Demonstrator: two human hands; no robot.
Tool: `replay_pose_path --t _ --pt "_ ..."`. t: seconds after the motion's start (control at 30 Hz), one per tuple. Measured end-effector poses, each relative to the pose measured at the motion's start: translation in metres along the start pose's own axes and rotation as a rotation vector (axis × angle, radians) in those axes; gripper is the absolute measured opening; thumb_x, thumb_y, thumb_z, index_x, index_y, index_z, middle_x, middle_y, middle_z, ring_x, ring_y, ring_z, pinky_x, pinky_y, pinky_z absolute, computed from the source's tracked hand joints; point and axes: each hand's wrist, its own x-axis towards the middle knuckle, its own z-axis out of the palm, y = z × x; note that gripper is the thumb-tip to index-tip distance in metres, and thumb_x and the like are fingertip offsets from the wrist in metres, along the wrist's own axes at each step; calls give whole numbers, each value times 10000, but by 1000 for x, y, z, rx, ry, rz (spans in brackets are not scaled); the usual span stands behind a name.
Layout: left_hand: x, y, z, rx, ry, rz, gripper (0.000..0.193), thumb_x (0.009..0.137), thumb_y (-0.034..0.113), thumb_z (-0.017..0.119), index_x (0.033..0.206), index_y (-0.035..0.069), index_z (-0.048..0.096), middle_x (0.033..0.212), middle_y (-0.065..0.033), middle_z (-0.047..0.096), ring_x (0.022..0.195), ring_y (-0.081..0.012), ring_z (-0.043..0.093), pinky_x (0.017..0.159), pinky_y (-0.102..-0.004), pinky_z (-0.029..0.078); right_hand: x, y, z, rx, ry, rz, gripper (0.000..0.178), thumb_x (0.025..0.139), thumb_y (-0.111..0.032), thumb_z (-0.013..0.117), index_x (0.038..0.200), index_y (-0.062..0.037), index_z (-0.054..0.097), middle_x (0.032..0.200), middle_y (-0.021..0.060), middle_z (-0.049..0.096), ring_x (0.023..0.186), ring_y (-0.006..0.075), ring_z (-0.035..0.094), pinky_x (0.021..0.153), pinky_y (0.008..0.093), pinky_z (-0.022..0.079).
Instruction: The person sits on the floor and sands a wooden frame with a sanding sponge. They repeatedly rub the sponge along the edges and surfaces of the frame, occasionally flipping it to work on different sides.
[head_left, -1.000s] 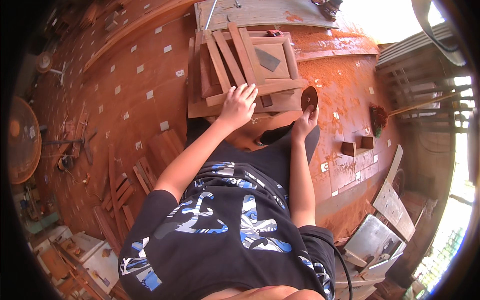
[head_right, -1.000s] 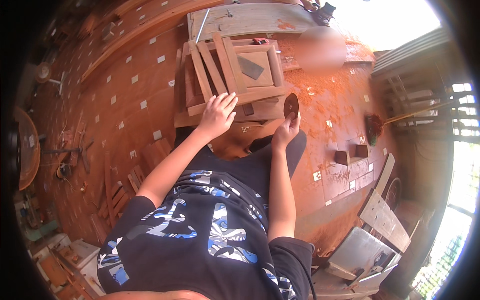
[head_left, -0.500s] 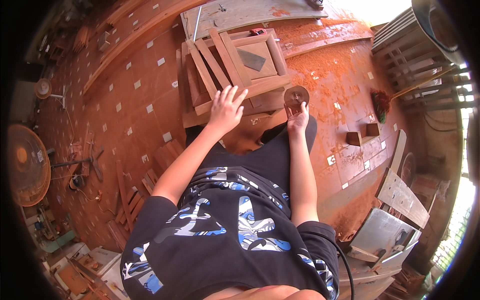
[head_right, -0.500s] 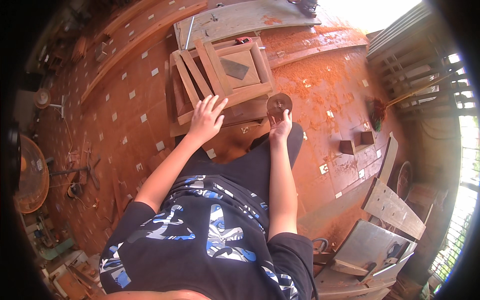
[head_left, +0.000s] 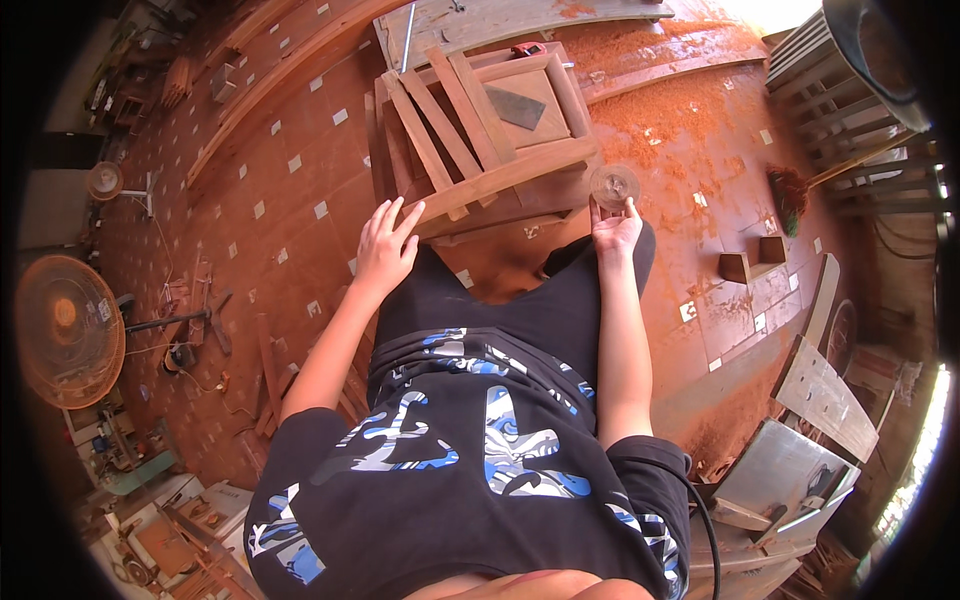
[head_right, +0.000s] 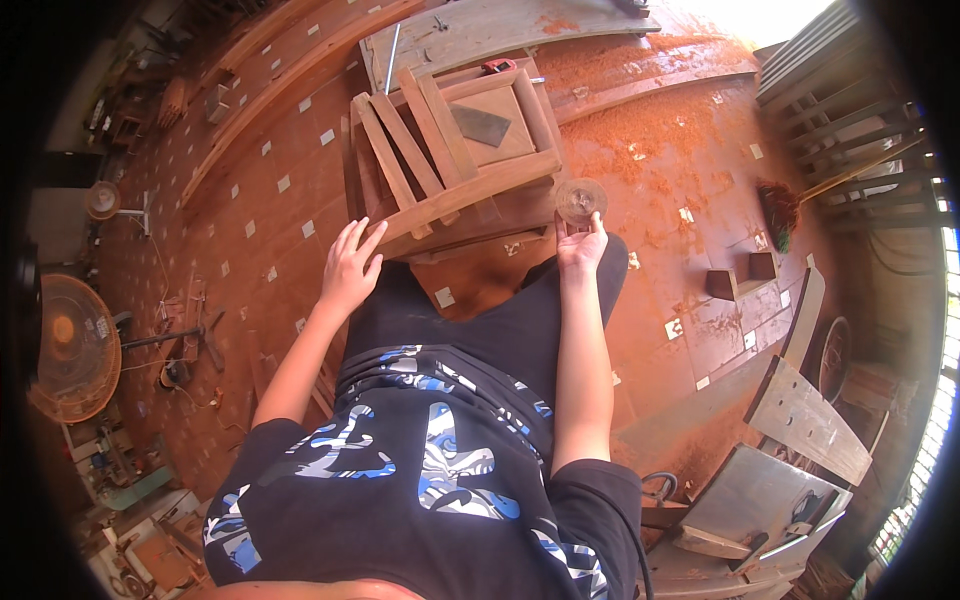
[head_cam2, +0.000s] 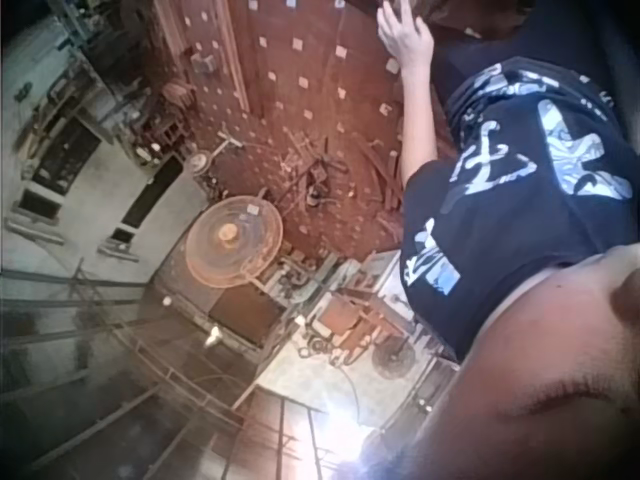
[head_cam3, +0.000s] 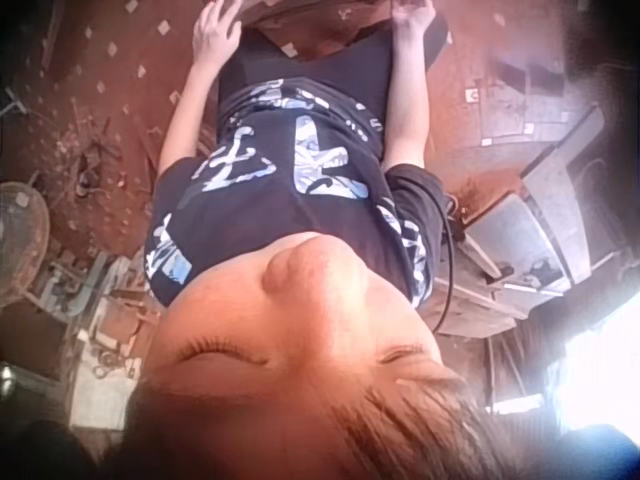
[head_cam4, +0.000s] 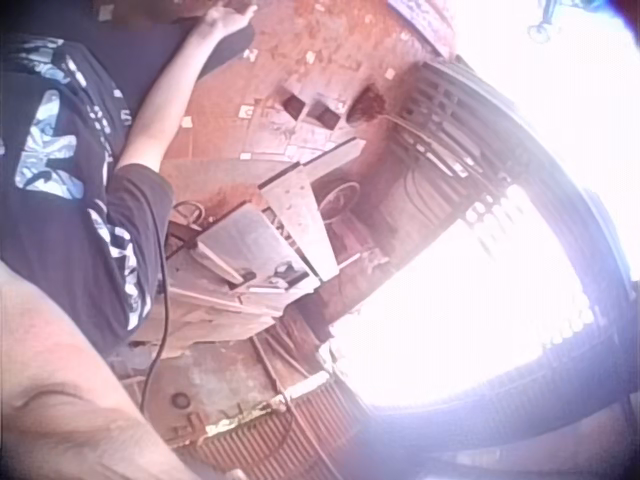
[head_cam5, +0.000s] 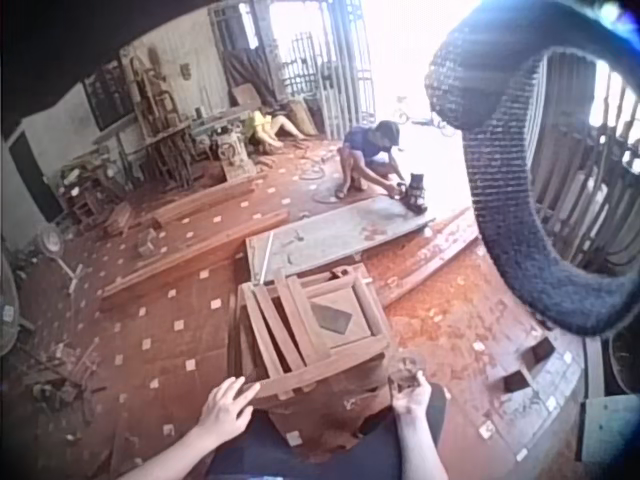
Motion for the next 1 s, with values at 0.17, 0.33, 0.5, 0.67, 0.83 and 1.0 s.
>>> replay_pose_path --t 0.17,0.33,0.5,0.67,0.83,1.0 --pt "-16 1 0 -59 -18 -89 617 938 210 686 1535 245 534 1567 -166 476 1465 -382 415 1215 -554 314 0 0 0 26 9 18 325 1084 -292 526 1337 -92 568 1370 99 643 1310 300 588 1114 590 487" --pt "-5 25 6 64 37 -103 596 932 256 690 1514 236 565 1625 -148 407 1549 -400 277 1222 -700 170 -1 2 1 27 20 22 325 1080 -291 527 1327 -86 579 1373 110 642 1314 304 585 1116 581 488" --pt "42 71 23 20 20 -1 593 946 310 684 1521 245 555 1662 -123 374 1580 -398 220 1229 -715 128 -4 0 4 14 43 6 336 1076 -297 530 1325 -76 581 1364 123 643 1303 312 592 1110 581 493" --pt "97 125 48 -77 1 141 619 948 330 677 1541 241 524 1677 -130 338 1581 -391 222 1230 -722 126 2 0 -3 -7 39 -12 330 1073 -304 531 1305 -78 597 1363 125 645 1273 321 612 1093 584 506" --pt "136 151 58 -103 11 174 622 932 254 690 1534 241 534 1603 -146 444 1477 -381 397 1183 -610 317 1 -3 -2 -4 45 -11 350 1069 -314 538 1335 -89 572 1401 137 619 1283 328 607 1091 582 509" --pt "153 132 56 -129 42 194 526 905 153 735 1420 216 650 1261 -98 675 1138 -299 641 930 -423 545 4 -1 -5 20 51 -5 348 1068 -300 546 1342 -86 573 1405 123 619 1301 323 595 1114 579 494"
